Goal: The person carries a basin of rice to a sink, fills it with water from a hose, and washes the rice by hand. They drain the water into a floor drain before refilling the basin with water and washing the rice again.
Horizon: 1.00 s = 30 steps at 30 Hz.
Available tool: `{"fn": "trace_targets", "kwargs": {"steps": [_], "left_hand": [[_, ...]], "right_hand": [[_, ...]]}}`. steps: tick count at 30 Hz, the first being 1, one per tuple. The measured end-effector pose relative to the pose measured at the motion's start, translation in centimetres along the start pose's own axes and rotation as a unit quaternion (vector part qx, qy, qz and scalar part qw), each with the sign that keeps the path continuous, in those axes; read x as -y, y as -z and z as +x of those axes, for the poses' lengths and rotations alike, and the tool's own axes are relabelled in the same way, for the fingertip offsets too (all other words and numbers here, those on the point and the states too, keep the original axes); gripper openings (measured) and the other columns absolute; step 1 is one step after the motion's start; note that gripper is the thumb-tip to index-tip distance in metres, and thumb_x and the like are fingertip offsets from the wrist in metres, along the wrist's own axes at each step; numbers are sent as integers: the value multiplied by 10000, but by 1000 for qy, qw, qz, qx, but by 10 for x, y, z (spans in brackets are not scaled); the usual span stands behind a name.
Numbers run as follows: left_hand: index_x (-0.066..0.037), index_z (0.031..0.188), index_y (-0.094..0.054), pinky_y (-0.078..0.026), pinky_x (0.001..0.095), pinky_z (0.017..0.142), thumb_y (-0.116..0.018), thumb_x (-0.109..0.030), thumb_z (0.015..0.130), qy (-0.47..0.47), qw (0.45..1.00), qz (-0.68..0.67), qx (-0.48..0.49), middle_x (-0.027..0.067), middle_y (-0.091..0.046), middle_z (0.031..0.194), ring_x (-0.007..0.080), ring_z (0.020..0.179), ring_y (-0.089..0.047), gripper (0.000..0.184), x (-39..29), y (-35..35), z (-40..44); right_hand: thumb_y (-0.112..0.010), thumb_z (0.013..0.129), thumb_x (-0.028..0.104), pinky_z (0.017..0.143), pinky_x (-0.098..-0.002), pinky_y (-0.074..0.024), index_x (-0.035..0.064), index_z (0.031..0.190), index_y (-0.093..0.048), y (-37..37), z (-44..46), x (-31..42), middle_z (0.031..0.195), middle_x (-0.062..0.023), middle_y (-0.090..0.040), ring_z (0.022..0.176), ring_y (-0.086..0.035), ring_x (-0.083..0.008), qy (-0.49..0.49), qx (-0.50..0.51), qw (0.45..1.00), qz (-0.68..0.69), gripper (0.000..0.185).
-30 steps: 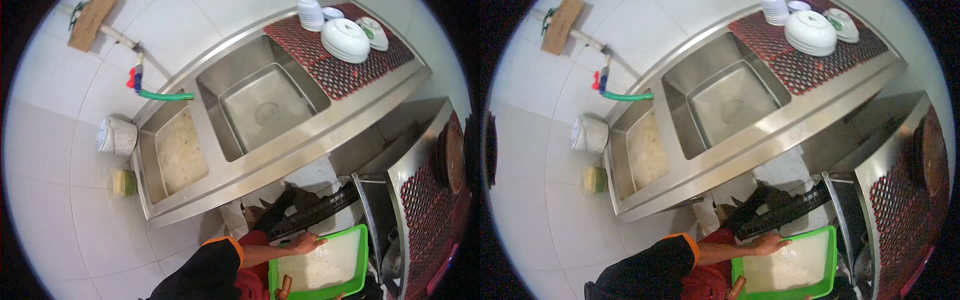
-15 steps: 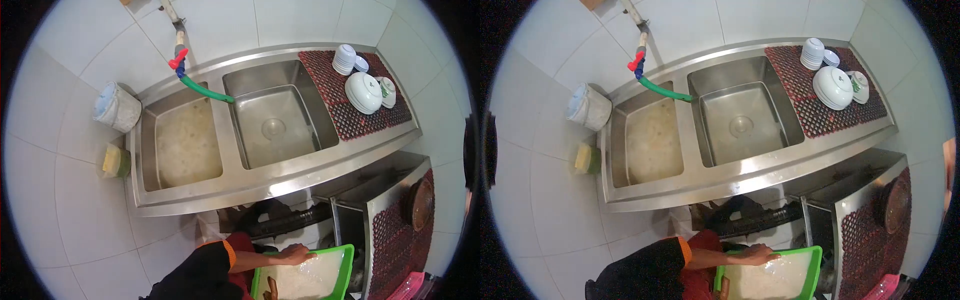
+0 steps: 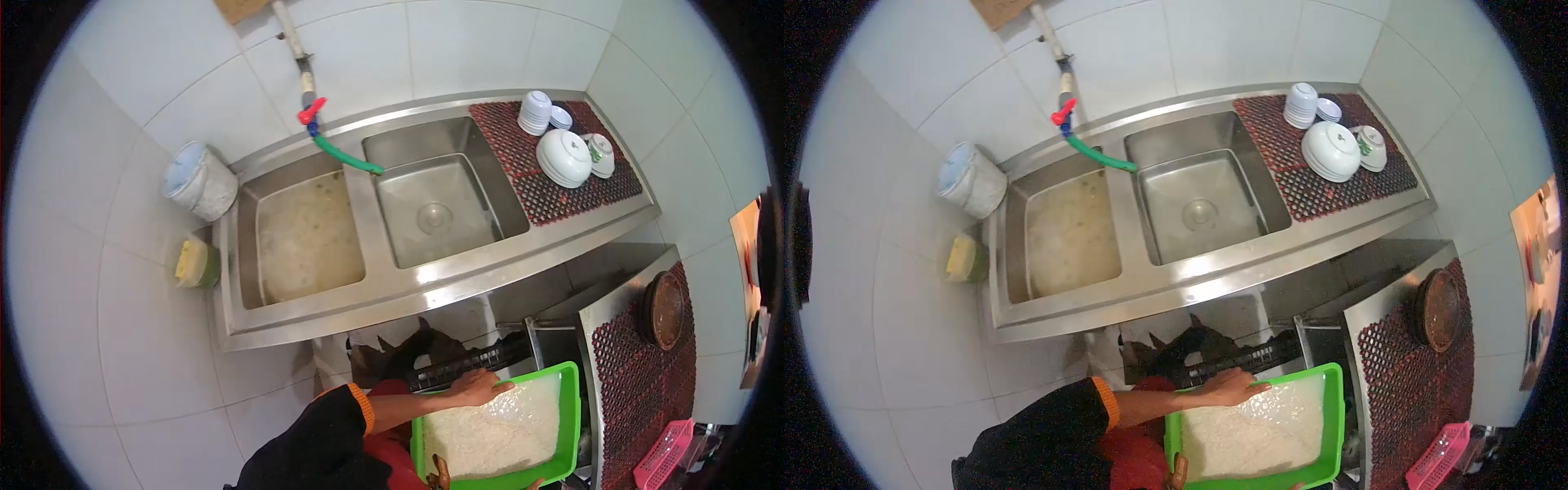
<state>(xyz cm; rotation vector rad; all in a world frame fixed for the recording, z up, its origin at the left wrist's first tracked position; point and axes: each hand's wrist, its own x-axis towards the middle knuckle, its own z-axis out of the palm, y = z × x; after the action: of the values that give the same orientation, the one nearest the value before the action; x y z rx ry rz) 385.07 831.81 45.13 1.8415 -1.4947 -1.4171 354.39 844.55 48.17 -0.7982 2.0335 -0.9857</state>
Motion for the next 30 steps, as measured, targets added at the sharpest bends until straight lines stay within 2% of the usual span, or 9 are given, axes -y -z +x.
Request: {"fn": "trace_targets", "kwargs": {"steps": [3, 5, 7, 9, 11, 13, 16, 20, 30], "left_hand": [[29, 754, -634, -481, 485, 672, -347, -615, 919, -24, 998, 2, -59, 194, -561, 585, 368, 641, -608, 725, -1, 6, -10], [17, 915, -643, -462, 465, 837, -379, -653, 878, 60, 997, -16, 39, 244, -619, 891, 381, 946, -598, 720, -22, 37, -24], [20, 898, -639, -462, 468, 839, -376, -642, 884, 62, 997, -22, 41, 242, -621, 892, 390, 959, -594, 712, -16, 35, -21], [28, 802, -648, -490, 481, 672, -381, -607, 909, 21, 996, 2, -90, 240, -599, 681, 381, 701, -636, 697, -8, 30, -19], [32, 773, -641, -491, 473, 660, -396, -598, 908, 20, 993, -16, -112, 238, -597, 659, 395, 675, -631, 689, -11, 39, -21], [21, 789, -646, -490, 476, 665, -396, -608, 902, 30, 996, 1, -88, 230, -614, 689, 396, 698, -631, 686, -16, 57, -27], [7, 797, -652, -483, 481, 679, -392, -615, 900, 36, 996, -8, -85, 211, -623, 696, 388, 703, -631, 681, -20, 79, -34], [8, 796, -641, -462, 487, 673, -376, -556, 932, 28, 992, 7, -123, 222, -603, 680, 400, 697, -610, 638, -32, 117, -51], [63, 677, -526, -397, 488, 593, -426, -473, 948, 5, 966, 13, -258, 274, -505, 623, 457, 626, -511, 608, -26, 205, -70]], "right_hand": [[-453, 930, 438, 545, -326, -452, -66, 1034, -607, 7, 10, -13, 868, -133, -641, 670, -553, -195, 52, -25, 997, -60, 537], [-456, 938, 418, 530, -324, -442, -73, 1067, -599, 6, 15, -4, 866, -132, -641, 661, -547, -191, 79, -20, 992, -96, 528], [-453, 944, 409, 556, -330, -448, -78, 1085, -591, 12, 39, -14, 881, -140, -637, 680, -542, -196, 67, -12, 986, -153, 526], [-450, 949, 400, 583, -336, -454, -83, 1103, -584, 16, 39, -8, 895, -148, -634, 700, -538, -200, 49, -10, 976, -213, 524], [-435, 966, 366, 647, -338, -452, -85, 1089, -594, -9, 21, 38, 902, -155, -620, 739, -517, -209, 165, 29, 984, -67, 494], [-460, 954, 377, 757, -357, -445, -61, 1169, -559, -16, 24, 47, 1001, -177, -605, 829, -523, -232, 76, 31, 993, -79, 497], [-464, 979, 309, 646, -301, -445, -5, 1096, -548, -34, 40, 44, 917, -43, -588, 768, -553, -149, 42, 99, 982, 156, 346], [-476, 974, 333, 531, -239, -382, 73, 916, -558, -56, 34, 100, 726, 39, -516, 610, -492, -65, 102, 116, 983, 105, 279], [-470, 980, 333, 497, -229, -296, 61, 811, -527, -141, 33, 194, 648, 59, -464, 562, -393, -33, 147, 210, 963, 86, 325]]}}
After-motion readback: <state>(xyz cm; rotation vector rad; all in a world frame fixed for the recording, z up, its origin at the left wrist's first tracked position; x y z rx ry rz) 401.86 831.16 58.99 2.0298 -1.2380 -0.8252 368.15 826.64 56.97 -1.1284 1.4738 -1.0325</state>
